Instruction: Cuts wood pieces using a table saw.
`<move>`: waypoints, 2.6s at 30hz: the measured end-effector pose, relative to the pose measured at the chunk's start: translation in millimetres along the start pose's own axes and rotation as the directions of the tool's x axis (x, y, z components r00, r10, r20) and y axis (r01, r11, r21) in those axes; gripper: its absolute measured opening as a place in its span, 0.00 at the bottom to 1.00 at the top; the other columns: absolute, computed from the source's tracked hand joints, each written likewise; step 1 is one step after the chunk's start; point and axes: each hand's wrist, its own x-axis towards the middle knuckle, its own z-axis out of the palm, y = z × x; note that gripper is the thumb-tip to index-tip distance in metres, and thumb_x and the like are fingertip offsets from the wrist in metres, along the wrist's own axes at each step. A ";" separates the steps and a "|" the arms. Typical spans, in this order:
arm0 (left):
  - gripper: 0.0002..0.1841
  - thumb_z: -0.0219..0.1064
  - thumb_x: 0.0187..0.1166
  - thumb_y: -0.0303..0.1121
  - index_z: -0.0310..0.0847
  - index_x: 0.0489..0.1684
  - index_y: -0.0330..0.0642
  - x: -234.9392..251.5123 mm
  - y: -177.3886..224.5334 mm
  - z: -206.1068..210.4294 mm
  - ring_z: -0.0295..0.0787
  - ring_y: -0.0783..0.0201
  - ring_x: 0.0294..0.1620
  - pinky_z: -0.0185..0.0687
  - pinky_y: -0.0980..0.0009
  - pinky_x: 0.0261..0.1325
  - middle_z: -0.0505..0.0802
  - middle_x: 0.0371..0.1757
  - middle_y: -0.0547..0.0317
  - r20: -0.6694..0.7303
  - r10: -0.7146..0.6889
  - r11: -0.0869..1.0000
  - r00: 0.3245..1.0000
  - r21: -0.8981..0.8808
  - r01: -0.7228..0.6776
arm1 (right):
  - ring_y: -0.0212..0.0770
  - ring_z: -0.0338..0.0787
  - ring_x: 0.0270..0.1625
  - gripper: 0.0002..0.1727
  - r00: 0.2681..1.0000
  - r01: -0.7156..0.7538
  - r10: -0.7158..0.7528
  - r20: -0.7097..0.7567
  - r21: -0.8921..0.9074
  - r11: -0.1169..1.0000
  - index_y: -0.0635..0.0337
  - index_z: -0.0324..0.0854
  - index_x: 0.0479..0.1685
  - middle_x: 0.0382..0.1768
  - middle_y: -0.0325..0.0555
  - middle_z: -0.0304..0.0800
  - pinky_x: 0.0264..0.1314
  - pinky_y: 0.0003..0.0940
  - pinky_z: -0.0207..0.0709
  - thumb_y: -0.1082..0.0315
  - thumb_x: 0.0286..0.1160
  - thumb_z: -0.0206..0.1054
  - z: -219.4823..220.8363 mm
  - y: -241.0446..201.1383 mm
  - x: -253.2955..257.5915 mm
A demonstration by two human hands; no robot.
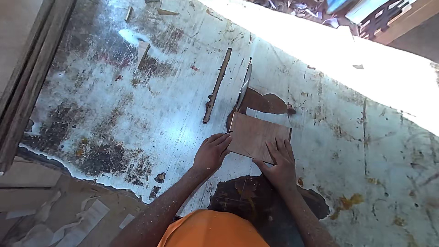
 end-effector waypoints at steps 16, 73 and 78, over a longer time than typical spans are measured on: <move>0.21 0.66 0.85 0.42 0.83 0.77 0.55 12.0 0.3 -1.1 0.73 0.66 0.83 0.71 0.63 0.83 0.84 0.79 0.72 -0.041 -0.048 0.998 0.998 -0.042 0.047 | 0.51 0.47 0.97 0.51 1.000 -0.006 0.006 -0.004 0.005 1.000 0.37 0.76 0.83 0.92 0.39 0.60 0.93 0.59 0.51 0.19 0.57 0.65 1.7 0.8 14.7; 0.15 0.63 0.86 0.50 0.89 0.59 0.58 -39.9 51.5 17.2 0.85 0.70 0.62 0.83 0.69 0.66 0.92 0.56 0.70 -0.008 -0.019 0.980 1.000 -0.196 0.017 | 0.51 0.52 0.95 0.44 1.000 -0.006 0.007 -0.023 0.041 0.999 0.37 0.76 0.82 0.91 0.45 0.63 0.92 0.59 0.57 0.28 0.63 0.72 -8.8 22.0 69.8; 0.26 0.64 0.84 0.52 0.77 0.81 0.59 -31.8 57.8 26.2 0.72 0.67 0.82 0.71 0.65 0.82 0.80 0.81 0.74 0.072 0.003 0.989 0.997 -0.145 0.008 | 0.48 0.56 0.94 0.45 0.996 0.091 -0.092 0.013 0.051 0.994 0.40 0.80 0.78 0.89 0.41 0.66 0.91 0.58 0.58 0.27 0.58 0.73 -17.6 39.9 41.6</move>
